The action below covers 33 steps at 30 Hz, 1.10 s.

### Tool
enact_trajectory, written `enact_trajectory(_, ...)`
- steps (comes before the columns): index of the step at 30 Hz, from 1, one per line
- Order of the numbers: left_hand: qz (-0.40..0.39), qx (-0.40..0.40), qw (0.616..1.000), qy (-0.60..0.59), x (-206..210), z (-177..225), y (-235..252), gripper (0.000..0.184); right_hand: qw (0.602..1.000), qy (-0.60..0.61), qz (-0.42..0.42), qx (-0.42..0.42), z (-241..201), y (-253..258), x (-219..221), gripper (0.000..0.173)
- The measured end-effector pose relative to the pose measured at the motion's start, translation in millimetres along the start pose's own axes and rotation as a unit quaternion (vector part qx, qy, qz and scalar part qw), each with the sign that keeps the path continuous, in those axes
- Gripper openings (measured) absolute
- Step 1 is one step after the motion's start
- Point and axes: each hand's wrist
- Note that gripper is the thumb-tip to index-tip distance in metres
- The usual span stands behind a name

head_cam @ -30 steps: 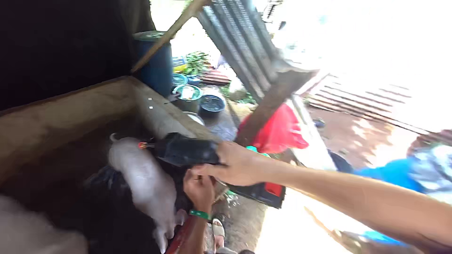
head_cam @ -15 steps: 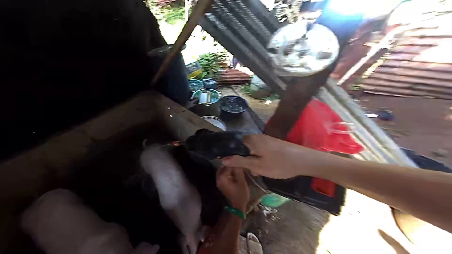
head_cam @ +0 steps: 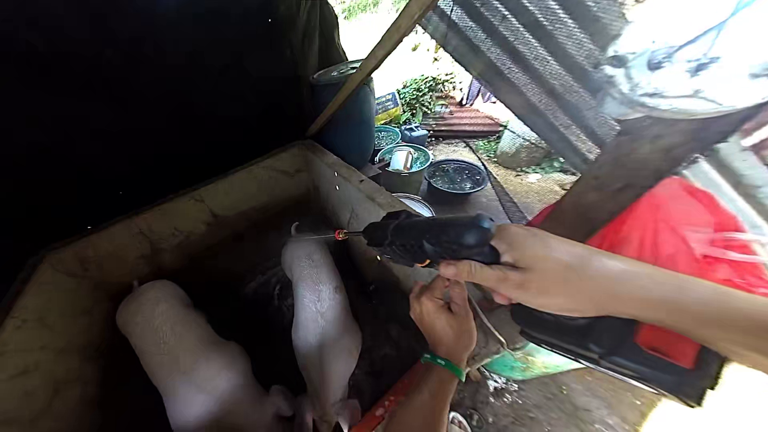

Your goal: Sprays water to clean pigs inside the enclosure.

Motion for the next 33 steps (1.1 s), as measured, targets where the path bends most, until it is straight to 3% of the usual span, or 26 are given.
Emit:
enact_trajectory(4, -0.007, 0.012, 1.000, 0.000, 2.5, 1.0, -0.2, 0.039, 0.999, -0.001, -0.005, 0.033, -15.2, -5.4, -4.2, 0.039)
enact_trajectory(11, -0.001, 0.007, 1.000, 0.002, 1.9, 2.6, -1.4, 0.037, 0.999, -0.026, 0.024, -0.015, 4.6, -0.5, 1.0, 0.050)
enact_trajectory(21, 0.005, 0.007, 1.000, -0.001, -1.1, 3.9, -10.5, 0.033, 1.000, -0.002, 0.005, -0.018, 5.6, -4.1, 1.5, 0.047)
enact_trajectory(33, 0.005, 0.012, 1.000, -0.011, 5.9, 7.2, -19.0, 0.031, 0.998, -0.056, 0.004, -0.011, 6.2, -11.1, 1.7, 0.050)
Point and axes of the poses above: each hand's wrist, its own y-axis towards the middle knuckle, its own x-axis out of the palm, z = x × y, and after that the axes turned 3 degrees about -y, right-handed
